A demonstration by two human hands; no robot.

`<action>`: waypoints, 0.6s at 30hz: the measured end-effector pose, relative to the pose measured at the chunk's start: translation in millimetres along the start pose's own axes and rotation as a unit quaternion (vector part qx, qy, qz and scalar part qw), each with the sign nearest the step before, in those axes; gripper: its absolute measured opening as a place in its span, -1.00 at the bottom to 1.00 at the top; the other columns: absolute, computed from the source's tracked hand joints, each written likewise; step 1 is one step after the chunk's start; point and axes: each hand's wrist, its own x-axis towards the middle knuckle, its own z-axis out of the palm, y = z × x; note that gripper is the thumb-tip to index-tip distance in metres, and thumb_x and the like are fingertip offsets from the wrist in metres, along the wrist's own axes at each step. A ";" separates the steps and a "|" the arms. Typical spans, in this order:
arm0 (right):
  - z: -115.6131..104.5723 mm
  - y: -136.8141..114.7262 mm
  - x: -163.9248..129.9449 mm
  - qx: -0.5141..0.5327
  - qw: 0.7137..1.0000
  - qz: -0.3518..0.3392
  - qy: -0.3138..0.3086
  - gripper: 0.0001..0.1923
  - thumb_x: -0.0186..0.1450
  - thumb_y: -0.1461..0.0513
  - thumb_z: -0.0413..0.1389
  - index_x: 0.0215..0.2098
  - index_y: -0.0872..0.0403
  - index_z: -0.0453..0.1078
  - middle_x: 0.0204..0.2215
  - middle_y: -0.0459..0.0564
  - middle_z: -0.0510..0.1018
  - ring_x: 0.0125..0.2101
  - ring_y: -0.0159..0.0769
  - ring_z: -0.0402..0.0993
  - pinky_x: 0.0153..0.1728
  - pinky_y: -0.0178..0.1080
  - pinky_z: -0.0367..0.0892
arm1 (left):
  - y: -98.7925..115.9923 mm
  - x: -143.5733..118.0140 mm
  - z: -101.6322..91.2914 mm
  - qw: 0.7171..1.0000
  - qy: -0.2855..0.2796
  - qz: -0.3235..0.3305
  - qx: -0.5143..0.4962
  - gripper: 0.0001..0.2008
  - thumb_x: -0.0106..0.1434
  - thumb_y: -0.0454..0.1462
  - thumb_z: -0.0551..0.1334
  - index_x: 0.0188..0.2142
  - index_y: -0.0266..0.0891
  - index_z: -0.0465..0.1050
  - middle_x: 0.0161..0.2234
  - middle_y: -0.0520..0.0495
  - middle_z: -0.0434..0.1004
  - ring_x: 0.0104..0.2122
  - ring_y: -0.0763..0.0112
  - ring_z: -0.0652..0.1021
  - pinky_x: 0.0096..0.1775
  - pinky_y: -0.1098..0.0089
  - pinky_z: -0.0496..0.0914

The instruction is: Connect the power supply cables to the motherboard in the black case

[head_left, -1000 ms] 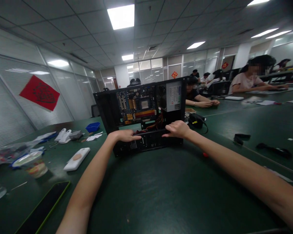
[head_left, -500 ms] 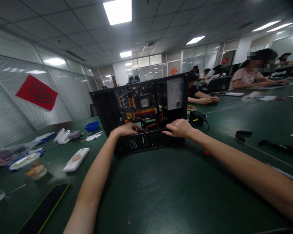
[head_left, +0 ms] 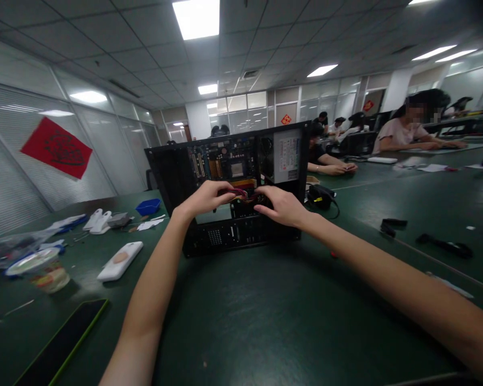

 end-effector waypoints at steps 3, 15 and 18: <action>-17.3 -25.3 36.9 0.201 0.979 0.005 -0.006 -0.49 0.44 -0.06 0.05 0.18 0.11 0.35 -0.01 0.15 0.63 -0.06 -0.13 0.57 -0.11 -0.15 0.42 | 21.0 6.7 -7.3 0.998 0.039 0.040 0.014 -0.70 0.37 -0.10 0.27 -0.13 -0.31 0.57 -0.25 -0.10 0.65 -0.26 0.33 0.59 -0.20 0.39 0.41; -66.8 -25.7 56.7 0.283 0.953 0.109 -0.006 -0.47 0.23 -0.17 0.23 -0.39 0.15 0.55 -0.54 -0.05 0.53 -0.50 -0.36 0.37 -0.49 -0.31 0.16 | 33.5 -3.4 3.9 0.995 0.032 0.094 -0.009 -0.11 0.13 -0.12 0.48 0.37 -0.15 0.15 0.30 -0.27 0.34 0.23 0.02 0.45 0.21 0.13 0.39; -75.3 -28.2 52.6 0.251 0.961 0.113 -0.021 -0.46 0.26 -0.19 0.20 -0.43 0.14 0.50 -0.57 -0.07 0.47 -0.52 -0.39 0.30 -0.49 -0.29 0.10 | 32.0 4.0 8.8 0.990 0.073 0.119 0.003 -0.38 0.23 -0.24 0.38 0.26 -0.21 0.29 0.18 -0.22 0.47 0.13 0.10 0.52 0.16 0.16 0.43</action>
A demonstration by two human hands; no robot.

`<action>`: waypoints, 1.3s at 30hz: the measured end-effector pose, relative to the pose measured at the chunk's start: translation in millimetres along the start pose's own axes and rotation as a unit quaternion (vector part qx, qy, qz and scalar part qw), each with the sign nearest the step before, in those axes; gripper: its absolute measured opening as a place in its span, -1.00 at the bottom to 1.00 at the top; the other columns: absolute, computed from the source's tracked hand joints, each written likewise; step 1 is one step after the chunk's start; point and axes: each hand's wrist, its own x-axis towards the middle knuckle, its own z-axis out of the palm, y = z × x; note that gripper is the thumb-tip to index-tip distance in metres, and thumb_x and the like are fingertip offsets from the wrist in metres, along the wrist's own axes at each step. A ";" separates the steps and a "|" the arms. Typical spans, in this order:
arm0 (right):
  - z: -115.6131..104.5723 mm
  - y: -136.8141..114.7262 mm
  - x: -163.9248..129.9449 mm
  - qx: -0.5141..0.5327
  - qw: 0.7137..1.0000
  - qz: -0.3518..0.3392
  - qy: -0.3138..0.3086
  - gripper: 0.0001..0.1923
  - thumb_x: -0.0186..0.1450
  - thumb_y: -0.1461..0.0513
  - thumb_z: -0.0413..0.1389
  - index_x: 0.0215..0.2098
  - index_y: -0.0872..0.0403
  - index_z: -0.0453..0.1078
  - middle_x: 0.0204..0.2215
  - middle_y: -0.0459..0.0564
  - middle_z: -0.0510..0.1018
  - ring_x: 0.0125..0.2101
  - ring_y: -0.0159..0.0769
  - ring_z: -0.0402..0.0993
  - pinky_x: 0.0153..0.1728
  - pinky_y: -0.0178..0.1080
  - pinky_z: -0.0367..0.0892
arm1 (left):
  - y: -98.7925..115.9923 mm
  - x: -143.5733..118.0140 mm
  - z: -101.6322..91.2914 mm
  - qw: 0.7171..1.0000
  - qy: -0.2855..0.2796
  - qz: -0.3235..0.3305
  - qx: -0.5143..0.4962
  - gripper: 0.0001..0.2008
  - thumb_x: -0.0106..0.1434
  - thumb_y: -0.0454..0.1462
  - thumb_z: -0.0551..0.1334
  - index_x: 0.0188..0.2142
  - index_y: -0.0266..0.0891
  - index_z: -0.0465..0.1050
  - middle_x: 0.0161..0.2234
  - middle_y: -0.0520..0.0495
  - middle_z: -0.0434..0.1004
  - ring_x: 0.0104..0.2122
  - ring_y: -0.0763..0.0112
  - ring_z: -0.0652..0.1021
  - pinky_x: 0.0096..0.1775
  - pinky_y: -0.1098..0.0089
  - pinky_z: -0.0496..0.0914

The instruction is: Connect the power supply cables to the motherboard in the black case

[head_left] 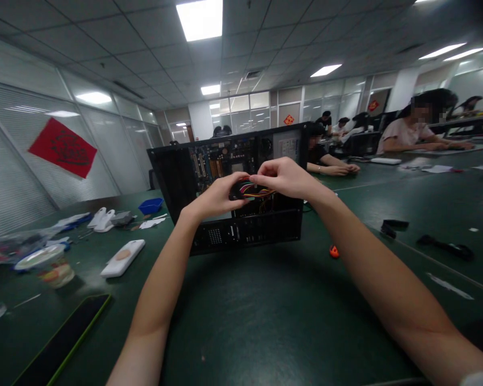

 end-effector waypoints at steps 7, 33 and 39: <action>16.5 -12.4 -3.4 -0.013 0.995 -0.025 -0.093 -0.56 0.34 -0.08 0.13 -0.42 0.11 0.46 -0.55 -0.11 0.46 -0.51 -0.39 0.29 -0.45 -0.28 0.07 | 12.2 1.6 -6.7 0.998 0.054 0.020 -0.038 -0.46 0.21 -0.38 0.33 0.19 -0.24 0.37 0.10 -0.19 0.53 0.04 0.20 0.57 0.07 0.26 0.48; 41.9 -4.1 4.3 0.095 0.989 0.081 -0.078 -0.82 0.19 0.17 0.15 -0.40 0.13 0.49 -0.50 -0.09 0.51 -0.47 -0.35 0.33 -0.44 -0.29 0.17 | 10.1 2.9 2.2 0.995 0.084 0.017 0.049 -0.37 0.15 -0.48 0.33 0.22 -0.23 0.37 0.06 -0.17 0.51 -0.38 0.51 0.48 -0.29 0.41 0.47; 45.2 -0.3 7.1 0.140 0.986 0.065 -0.057 -0.81 0.18 0.19 0.12 -0.34 0.15 0.51 -0.44 -0.08 0.56 -0.43 -0.34 0.37 -0.38 -0.29 0.23 | 12.1 5.4 3.0 0.994 0.091 0.018 0.051 -0.44 0.18 -0.48 0.30 0.18 -0.21 0.39 0.09 -0.18 0.45 -0.38 0.53 0.45 -0.29 0.42 0.45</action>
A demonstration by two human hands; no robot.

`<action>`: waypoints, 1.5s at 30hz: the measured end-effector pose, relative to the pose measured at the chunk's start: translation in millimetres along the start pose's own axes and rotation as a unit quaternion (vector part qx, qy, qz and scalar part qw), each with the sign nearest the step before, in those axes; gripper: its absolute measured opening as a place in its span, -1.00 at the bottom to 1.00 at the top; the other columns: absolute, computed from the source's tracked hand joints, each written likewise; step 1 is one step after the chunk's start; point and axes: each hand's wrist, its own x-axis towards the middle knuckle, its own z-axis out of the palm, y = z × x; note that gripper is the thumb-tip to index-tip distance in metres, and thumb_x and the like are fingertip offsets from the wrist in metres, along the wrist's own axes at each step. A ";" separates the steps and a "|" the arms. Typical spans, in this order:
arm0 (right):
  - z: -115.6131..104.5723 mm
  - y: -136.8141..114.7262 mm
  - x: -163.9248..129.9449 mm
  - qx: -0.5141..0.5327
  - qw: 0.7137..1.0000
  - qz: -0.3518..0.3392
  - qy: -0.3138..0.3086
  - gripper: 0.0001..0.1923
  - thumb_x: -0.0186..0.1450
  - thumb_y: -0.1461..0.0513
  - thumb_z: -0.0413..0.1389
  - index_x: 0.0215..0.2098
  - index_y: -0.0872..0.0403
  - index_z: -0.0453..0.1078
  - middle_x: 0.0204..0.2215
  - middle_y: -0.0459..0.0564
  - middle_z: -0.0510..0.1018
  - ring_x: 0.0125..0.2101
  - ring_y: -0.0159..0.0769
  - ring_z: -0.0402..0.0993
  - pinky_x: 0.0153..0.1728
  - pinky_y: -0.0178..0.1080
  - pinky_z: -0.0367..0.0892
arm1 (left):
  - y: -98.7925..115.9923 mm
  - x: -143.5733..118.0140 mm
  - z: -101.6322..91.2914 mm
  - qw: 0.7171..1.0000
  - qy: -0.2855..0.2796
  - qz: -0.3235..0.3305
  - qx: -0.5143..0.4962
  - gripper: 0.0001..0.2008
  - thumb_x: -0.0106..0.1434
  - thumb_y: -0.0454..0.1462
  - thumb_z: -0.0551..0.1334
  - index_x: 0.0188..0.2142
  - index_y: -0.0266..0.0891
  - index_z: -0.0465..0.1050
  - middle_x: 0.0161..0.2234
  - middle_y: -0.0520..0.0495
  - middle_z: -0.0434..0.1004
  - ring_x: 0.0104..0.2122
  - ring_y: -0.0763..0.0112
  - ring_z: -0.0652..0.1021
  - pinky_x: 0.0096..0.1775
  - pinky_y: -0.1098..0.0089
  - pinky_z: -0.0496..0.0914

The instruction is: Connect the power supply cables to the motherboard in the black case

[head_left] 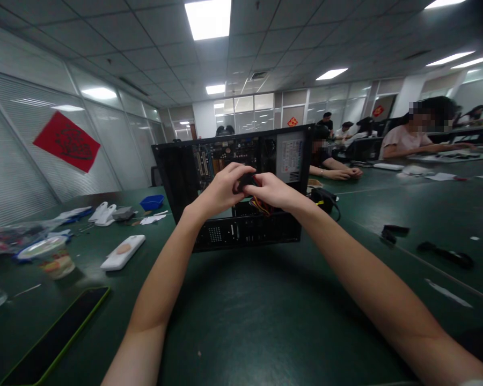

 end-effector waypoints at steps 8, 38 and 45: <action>1.3 1.8 -1.5 0.014 0.999 -0.011 -0.044 -0.82 0.22 0.15 0.15 -0.34 0.11 0.49 -0.34 -0.02 0.61 -0.35 -0.28 0.44 -0.31 -0.27 0.31 | -1.0 -3.3 -2.5 0.999 -0.011 0.036 0.017 -0.44 0.19 -0.46 0.32 0.18 -0.20 0.39 0.10 -0.20 0.45 -0.07 0.27 0.55 -0.07 0.30 0.50; 10.4 105.6 30.5 -0.462 0.886 0.043 0.013 -0.72 0.42 0.27 0.07 0.01 0.18 0.53 0.07 0.25 0.53 0.08 -0.03 0.48 0.05 -0.17 0.34 | -110.8 -25.3 74.8 0.978 -0.065 -0.173 0.094 -0.81 0.31 -0.40 0.29 -0.15 -0.29 0.70 -0.14 -0.22 0.69 -0.06 0.14 0.63 0.05 0.23 0.45; 8.5 108.8 32.1 -0.454 0.889 0.058 -0.031 -0.72 0.34 0.29 0.14 -0.03 0.17 0.59 0.01 0.23 0.59 0.03 -0.06 0.51 -0.02 -0.23 0.34 | -123.5 -7.1 78.4 0.961 -0.215 -0.095 0.144 -0.76 0.29 -0.43 0.25 -0.15 -0.25 0.70 -0.17 -0.21 0.70 -0.09 0.13 0.64 -0.04 0.28 0.45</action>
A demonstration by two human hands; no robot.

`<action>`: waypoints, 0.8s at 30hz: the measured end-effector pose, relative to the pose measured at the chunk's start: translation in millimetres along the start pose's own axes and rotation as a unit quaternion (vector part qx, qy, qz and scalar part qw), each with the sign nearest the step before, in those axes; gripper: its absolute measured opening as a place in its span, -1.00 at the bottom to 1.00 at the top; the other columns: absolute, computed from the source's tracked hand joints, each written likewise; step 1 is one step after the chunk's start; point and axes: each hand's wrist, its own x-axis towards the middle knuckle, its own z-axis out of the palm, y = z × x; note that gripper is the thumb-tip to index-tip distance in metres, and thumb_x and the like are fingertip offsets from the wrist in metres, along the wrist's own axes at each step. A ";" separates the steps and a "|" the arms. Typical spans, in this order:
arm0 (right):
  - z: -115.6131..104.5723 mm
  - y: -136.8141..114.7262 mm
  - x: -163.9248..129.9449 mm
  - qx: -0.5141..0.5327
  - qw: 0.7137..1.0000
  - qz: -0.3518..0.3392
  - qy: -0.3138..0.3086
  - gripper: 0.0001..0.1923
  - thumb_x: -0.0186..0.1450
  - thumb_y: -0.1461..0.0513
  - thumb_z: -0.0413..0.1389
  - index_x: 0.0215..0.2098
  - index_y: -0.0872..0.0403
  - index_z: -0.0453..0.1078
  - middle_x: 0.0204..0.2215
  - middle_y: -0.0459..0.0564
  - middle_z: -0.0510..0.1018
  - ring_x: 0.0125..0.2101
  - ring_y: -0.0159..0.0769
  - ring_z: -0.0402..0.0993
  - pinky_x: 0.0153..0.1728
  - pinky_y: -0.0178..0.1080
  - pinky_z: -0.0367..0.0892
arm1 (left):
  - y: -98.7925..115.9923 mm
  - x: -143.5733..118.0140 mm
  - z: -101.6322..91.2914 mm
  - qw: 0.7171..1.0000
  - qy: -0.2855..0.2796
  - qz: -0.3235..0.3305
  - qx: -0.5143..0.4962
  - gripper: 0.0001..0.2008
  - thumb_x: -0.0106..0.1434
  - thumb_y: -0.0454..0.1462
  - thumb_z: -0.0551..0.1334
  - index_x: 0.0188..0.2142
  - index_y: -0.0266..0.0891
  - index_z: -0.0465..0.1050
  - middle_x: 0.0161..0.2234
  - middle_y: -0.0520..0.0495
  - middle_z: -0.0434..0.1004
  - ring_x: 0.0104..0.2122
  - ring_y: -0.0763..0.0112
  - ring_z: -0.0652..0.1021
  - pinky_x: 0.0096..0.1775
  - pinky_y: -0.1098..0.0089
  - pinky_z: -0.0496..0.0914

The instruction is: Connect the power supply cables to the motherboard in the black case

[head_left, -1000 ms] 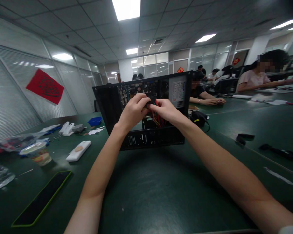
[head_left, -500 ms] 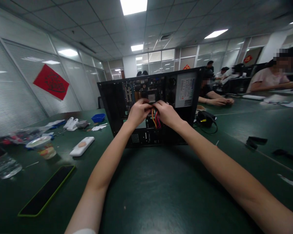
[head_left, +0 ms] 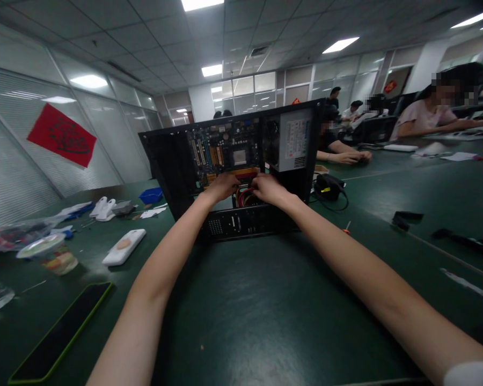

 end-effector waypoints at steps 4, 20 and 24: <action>-1.0 -2.4 -2.0 0.001 1.000 0.001 -0.011 -0.69 0.34 0.28 0.15 0.00 0.19 0.59 0.02 0.24 0.60 0.02 -0.05 0.53 -0.04 -0.23 0.34 | 3.0 -4.1 10.0 0.996 0.054 -0.055 -0.045 -0.72 0.28 -0.43 0.29 -0.04 -0.29 0.65 -0.13 -0.21 0.69 -0.09 0.15 0.64 -0.05 0.31 0.46; 0.8 -2.3 0.1 0.022 0.999 0.005 -0.039 -0.70 0.33 0.25 0.19 -0.03 0.18 0.63 -0.10 0.22 0.70 -0.05 -0.05 0.60 -0.12 -0.25 0.37 | 5.1 -10.3 10.3 0.993 0.039 -0.113 -0.014 -0.74 0.28 -0.38 0.33 -0.06 -0.25 0.69 -0.10 -0.22 0.70 -0.06 0.12 0.65 -0.01 0.29 0.47; -1.3 -3.7 -1.2 0.029 0.999 0.002 -0.039 -0.72 0.33 0.25 0.19 -0.06 0.18 0.64 -0.11 0.24 0.70 -0.06 -0.03 0.60 -0.12 -0.23 0.37 | 9.0 -11.9 7.1 0.992 0.041 -0.123 -0.010 -0.74 0.28 -0.37 0.32 -0.05 -0.24 0.69 -0.08 -0.20 0.69 -0.05 0.10 0.64 -0.02 0.27 0.47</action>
